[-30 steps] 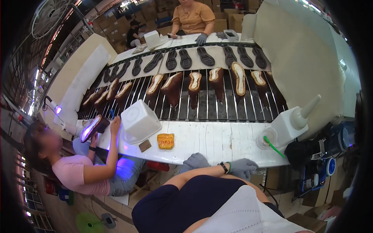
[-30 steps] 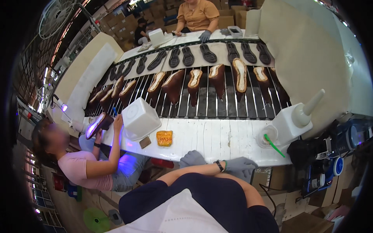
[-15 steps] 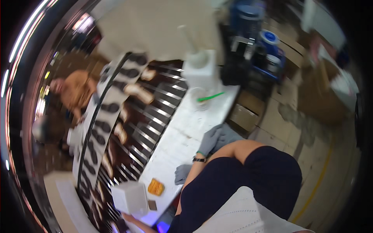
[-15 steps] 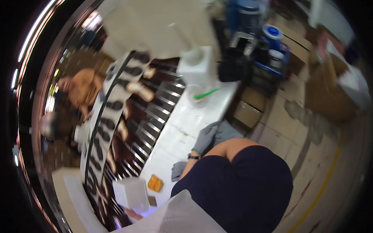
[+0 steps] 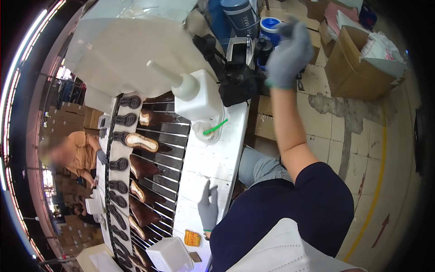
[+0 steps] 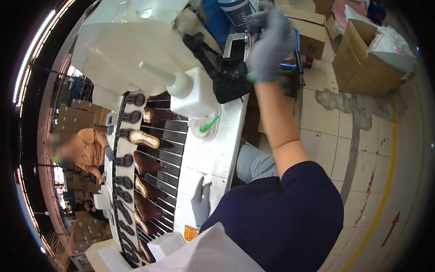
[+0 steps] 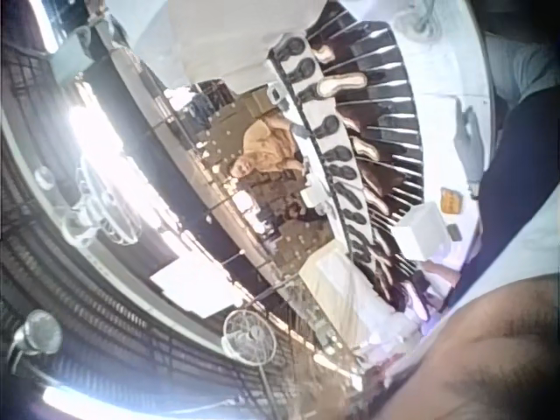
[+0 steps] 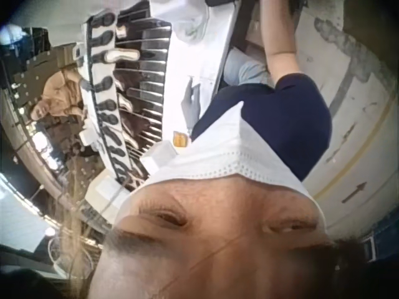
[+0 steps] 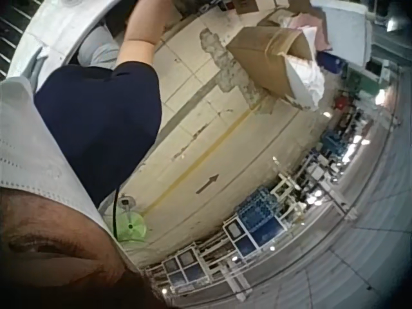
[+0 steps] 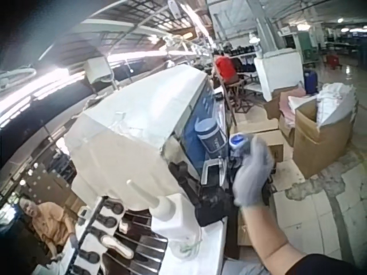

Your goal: The person applies a white adhesive to the sole of a brown shoe using a green brush. They repeatedly dip the brush into a container and spread the glue across the sole, then place the shoe back on a conveyor belt. Another worker is visible nearby performing a similar task.

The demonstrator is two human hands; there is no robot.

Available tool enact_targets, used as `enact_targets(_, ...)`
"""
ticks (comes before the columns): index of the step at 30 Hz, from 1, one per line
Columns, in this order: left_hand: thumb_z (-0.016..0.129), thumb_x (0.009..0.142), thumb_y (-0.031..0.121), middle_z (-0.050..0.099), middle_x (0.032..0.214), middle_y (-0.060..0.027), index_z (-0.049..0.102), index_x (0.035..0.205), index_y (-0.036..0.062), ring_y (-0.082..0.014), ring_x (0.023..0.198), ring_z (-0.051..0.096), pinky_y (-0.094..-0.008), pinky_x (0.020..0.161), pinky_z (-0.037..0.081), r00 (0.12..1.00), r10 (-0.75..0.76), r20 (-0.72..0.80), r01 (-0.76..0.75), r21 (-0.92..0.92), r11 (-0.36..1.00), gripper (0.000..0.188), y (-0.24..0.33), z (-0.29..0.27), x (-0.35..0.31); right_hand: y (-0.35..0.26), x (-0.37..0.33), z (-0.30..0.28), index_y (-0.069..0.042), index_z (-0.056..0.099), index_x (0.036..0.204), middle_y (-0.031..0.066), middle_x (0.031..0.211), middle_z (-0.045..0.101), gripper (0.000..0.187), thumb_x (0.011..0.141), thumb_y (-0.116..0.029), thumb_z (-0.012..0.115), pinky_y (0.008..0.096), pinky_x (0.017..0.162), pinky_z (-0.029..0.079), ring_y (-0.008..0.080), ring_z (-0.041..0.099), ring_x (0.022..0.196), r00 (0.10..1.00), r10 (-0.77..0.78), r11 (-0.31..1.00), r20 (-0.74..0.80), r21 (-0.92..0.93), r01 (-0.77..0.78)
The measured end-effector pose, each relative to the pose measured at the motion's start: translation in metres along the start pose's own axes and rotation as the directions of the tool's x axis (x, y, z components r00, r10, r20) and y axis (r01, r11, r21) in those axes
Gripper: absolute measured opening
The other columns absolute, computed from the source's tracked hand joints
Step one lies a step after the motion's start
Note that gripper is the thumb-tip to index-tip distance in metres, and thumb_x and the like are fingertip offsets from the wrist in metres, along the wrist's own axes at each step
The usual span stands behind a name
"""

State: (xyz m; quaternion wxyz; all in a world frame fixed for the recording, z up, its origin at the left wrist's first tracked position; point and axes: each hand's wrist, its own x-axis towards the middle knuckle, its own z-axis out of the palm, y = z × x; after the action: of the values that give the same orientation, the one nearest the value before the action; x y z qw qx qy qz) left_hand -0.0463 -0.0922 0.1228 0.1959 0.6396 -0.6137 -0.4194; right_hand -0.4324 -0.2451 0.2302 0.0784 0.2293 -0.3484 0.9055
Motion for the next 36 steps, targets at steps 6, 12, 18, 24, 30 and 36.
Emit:
enact_targets(6, 0.052, 0.098, 0.034, 0.070, 0.109, -0.0198, 0.049, 0.142, 0.0073, -0.0368, 0.103, 0.067, -0.0435, 0.090, 0.050, 0.946, -0.072, 0.315, -0.048, 0.356, 0.933, 0.051, -0.003, 0.027, -0.018, 0.232, 0.072, -0.208, -0.003, 0.066, 0.121, 0.0208, 0.120, 0.066, 0.043, 0.090, -0.034, 0.064, 0.0411, 0.096, 0.047, 0.0338, 0.062, 0.112, 0.988, 0.043, 0.352, 0.148, -0.928, 0.124)
enact_targets(12, 0.052, 0.098, 0.039, 0.070, 0.104, -0.0222, 0.051, 0.141, 0.0092, -0.0400, 0.097, 0.066, -0.0456, 0.088, 0.050, 0.918, -0.083, 0.388, -0.141, 0.515, 0.845, 0.052, 0.031, 0.008, 0.024, 0.335, 0.099, -0.413, -0.021, 0.075, 0.103, -0.0041, 0.063, 0.054, 0.038, 0.084, -0.053, 0.071, 0.0269, 0.042, 0.022, 0.0119, 0.032, 0.047, 0.413, 0.874, 0.169, -0.256, -0.637, -0.752)
enact_targets(18, 0.051, 0.098, 0.045, 0.068, 0.094, -0.0224, 0.042, 0.148, 0.0162, -0.0409, 0.096, 0.064, -0.0482, 0.086, 0.049, 0.978, 0.002, 0.210, -0.091, 0.415, 0.906, 0.058, 0.007, 0.023, 0.003, 0.340, 0.075, -0.362, -0.017, 0.062, 0.072, -0.0043, 0.054, 0.045, 0.028, 0.087, -0.038, 0.073, 0.0268, 0.039, 0.029, 0.0114, 0.040, 0.041, 0.325, 0.936, 0.181, -0.133, -0.610, -0.772)
enact_targets(24, 0.057, 0.095, 0.046, 0.070, 0.080, -0.0118, 0.020, 0.157, 0.0134, -0.0320, 0.067, 0.067, -0.0433, 0.065, 0.053, 0.936, 0.113, -0.332, 0.013, 0.353, 0.935, 0.079, 0.038, -0.039, 0.018, 0.275, 0.108, -0.333, -0.002, 0.068, 0.107, 0.0050, 0.079, 0.063, 0.035, 0.092, -0.034, 0.067, 0.0278, 0.053, 0.045, 0.0122, 0.055, 0.061, 0.683, 0.730, 0.306, -0.002, -0.893, -0.329)
enact_targets(30, 0.064, 0.094, 0.024, 0.067, 0.069, -0.0107, 0.021, 0.151, -0.0098, -0.0174, 0.052, 0.063, -0.0261, 0.054, 0.051, 0.130, 0.450, -0.883, -0.613, 0.286, 0.737, 0.079, 0.093, -0.124, -0.008, 0.174, 0.106, -0.231, 0.004, 0.060, 0.123, 0.0117, 0.101, 0.067, 0.036, 0.095, -0.018, 0.066, 0.0274, 0.068, 0.054, 0.0176, 0.065, 0.077, 0.859, 0.439, 0.756, 0.265, -0.625, -0.194)
enact_targets(36, 0.058, 0.091, 0.045, 0.072, 0.090, -0.0164, 0.065, 0.118, 0.0038, -0.0344, 0.084, 0.070, -0.0428, 0.074, 0.056, 0.736, -0.118, -0.666, 0.489, 0.403, 0.773, 0.049, -0.019, -0.163, 0.045, 0.121, 0.115, -0.121, 0.002, 0.059, 0.125, 0.0099, 0.088, 0.060, 0.037, 0.100, -0.025, 0.055, 0.0321, 0.064, 0.051, 0.0173, 0.055, 0.064, 0.924, 0.295, 0.922, 0.245, -0.328, -0.207)
